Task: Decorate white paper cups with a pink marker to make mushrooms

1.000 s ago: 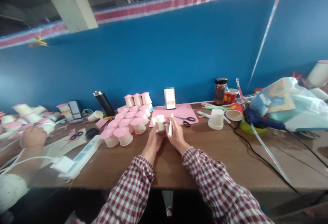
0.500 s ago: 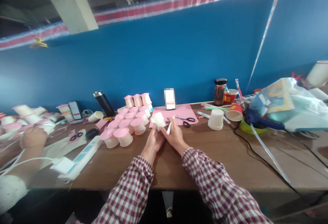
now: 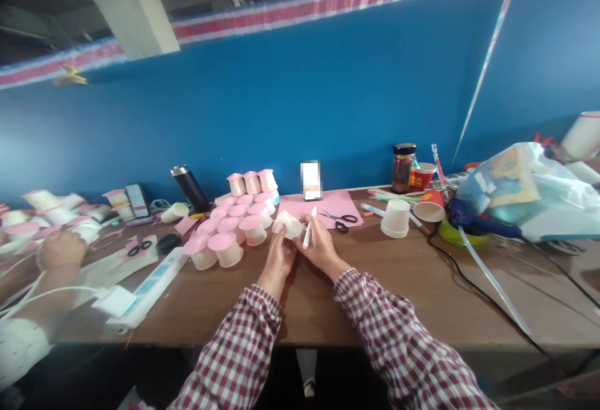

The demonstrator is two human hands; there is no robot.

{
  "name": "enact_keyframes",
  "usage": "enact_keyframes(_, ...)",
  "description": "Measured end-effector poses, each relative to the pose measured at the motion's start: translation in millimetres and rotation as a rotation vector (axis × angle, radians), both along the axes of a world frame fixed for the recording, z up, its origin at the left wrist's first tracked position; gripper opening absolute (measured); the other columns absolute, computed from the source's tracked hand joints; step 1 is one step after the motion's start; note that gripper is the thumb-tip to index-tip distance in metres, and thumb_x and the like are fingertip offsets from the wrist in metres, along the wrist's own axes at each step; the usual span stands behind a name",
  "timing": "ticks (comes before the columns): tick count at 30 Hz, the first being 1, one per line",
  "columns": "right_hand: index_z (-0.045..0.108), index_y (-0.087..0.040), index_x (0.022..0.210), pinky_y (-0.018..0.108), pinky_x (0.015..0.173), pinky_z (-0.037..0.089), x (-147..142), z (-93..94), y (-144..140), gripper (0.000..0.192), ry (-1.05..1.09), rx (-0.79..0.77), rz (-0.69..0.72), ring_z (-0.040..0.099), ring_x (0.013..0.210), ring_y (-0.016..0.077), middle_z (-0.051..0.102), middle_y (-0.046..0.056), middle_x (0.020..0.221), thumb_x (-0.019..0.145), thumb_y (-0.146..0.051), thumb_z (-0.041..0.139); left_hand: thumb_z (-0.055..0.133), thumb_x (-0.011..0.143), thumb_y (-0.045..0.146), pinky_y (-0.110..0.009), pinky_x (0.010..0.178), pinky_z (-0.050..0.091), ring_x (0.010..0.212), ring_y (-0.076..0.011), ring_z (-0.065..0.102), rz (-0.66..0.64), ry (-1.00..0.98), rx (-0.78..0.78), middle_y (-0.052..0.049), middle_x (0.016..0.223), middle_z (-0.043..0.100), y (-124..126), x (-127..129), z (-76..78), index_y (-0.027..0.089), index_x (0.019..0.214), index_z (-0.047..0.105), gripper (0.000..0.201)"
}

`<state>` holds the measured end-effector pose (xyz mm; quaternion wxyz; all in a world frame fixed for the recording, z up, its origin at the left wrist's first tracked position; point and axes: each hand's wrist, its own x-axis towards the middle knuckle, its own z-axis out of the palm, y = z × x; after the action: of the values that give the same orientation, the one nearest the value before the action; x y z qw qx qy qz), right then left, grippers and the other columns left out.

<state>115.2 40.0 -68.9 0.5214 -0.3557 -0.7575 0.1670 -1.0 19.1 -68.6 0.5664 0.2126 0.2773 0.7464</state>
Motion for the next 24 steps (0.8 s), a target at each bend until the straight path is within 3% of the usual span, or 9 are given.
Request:
enact_keyframes(6, 0.042, -0.02, 0.122, 0.041, 0.085, 0.053, -2, -0.7, 2, 0.058, 0.183, -0.142, 0.064, 0.062, 0.104, 0.0254, 0.062, 0.014, 0.117, 0.073, -0.036, 0.069, 0.067, 0.076, 0.027, -0.023, 0.066, 0.049, 0.067, -0.0116, 0.064, -0.027, -0.053, -0.017, -0.004, 0.082, 0.068, -1, 0, 1.3, 0.015, 0.095, 0.063, 0.023)
enact_keyframes(9, 0.042, -0.019, 0.121, 0.041, 0.084, 0.054, -4, -4.5, 7, 0.057, 0.285, -0.2, 0.121, 0.064, 0.102, 0.0247, 0.063, 0.014, 0.113, 0.074, -0.039, 0.068, 0.067, 0.075, 0.026, -0.025, 0.07, 0.05, 0.071, -0.0136, 0.065, -0.082, -0.023, 0.024, -0.005, 0.084, 0.069, -4, 2, 3.9, 0.014, 0.098, 0.062, 0.026)
enact_keyframes(15, 0.045, -0.019, 0.117, 0.042, 0.085, 0.053, -1, -1.5, 10, 0.054, 0.375, -0.196, 0.02, 0.063, 0.101, 0.0259, 0.064, 0.013, 0.108, 0.073, -0.042, 0.068, 0.07, 0.072, 0.026, -0.031, 0.078, 0.049, 0.083, -0.0177, 0.066, -0.136, 0.04, 0.064, -0.006, 0.094, 0.069, -6, 6, 3.9, 0.017, 0.105, 0.06, 0.035)
enact_keyframes(19, 0.047, -0.017, 0.117, 0.04, 0.081, 0.054, 2, 2.8, 9, 0.056, 0.431, -0.239, -0.031, 0.063, 0.098, 0.0252, 0.064, 0.014, 0.106, 0.073, -0.046, 0.066, 0.073, 0.07, 0.023, -0.028, 0.078, 0.048, 0.089, -0.0165, 0.064, -0.062, 0.086, 0.013, -0.004, 0.099, 0.067, -6, 7, 0.4, 0.02, 0.106, 0.059, 0.039)
enact_keyframes(24, 0.049, -0.016, 0.116, 0.042, 0.084, 0.052, 3, 4.0, 9, 0.059, 0.362, -0.213, -0.086, 0.062, 0.099, 0.0266, 0.062, 0.014, 0.107, 0.07, -0.046, 0.069, 0.08, 0.062, 0.021, -0.027, 0.087, 0.046, 0.096, -0.0155, 0.062, 0.06, 0.243, 0.009, -0.005, 0.109, 0.064, -3, 9, -7.3, 0.023, 0.122, 0.048, 0.068)
